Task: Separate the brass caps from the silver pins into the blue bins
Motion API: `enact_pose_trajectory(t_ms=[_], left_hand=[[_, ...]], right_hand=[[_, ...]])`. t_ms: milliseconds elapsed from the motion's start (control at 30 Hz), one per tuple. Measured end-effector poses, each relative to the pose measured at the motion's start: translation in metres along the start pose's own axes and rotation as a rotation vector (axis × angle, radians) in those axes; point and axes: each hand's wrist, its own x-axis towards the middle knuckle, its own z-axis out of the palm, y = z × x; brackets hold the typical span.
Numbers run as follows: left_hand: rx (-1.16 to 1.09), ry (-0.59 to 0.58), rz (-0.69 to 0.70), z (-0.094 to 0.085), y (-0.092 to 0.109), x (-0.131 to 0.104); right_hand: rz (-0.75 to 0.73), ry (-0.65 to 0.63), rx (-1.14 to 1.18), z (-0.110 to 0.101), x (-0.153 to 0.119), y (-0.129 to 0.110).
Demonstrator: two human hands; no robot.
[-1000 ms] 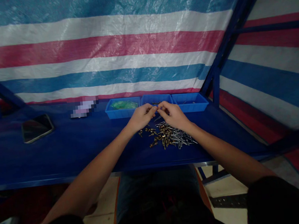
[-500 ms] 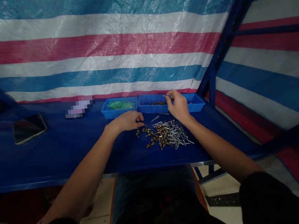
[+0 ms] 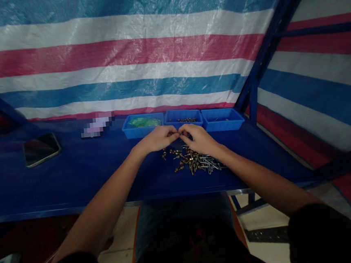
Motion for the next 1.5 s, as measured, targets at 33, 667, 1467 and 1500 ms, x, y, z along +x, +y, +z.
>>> enact_pose_trajectory(t_ms=[33, 667, 1467, 1500], left_hand=[[-0.009, -0.001, -0.002, 0.000, 0.002, 0.000], [0.092, 0.176, 0.127, 0.013, 0.005, 0.002], [0.148, 0.209, 0.063, 0.008, 0.006, 0.001], [0.150, 0.214, 0.060, 0.008, 0.007, 0.001]], right_hand=[[0.009, 0.015, 0.005, -0.001, 0.000, 0.001], [0.147, 0.058, 0.058, -0.006, 0.003, 0.001], [0.174, 0.110, 0.103, -0.007, 0.002, 0.001], [0.169, 0.108, 0.099, -0.008, 0.001, 0.000]])
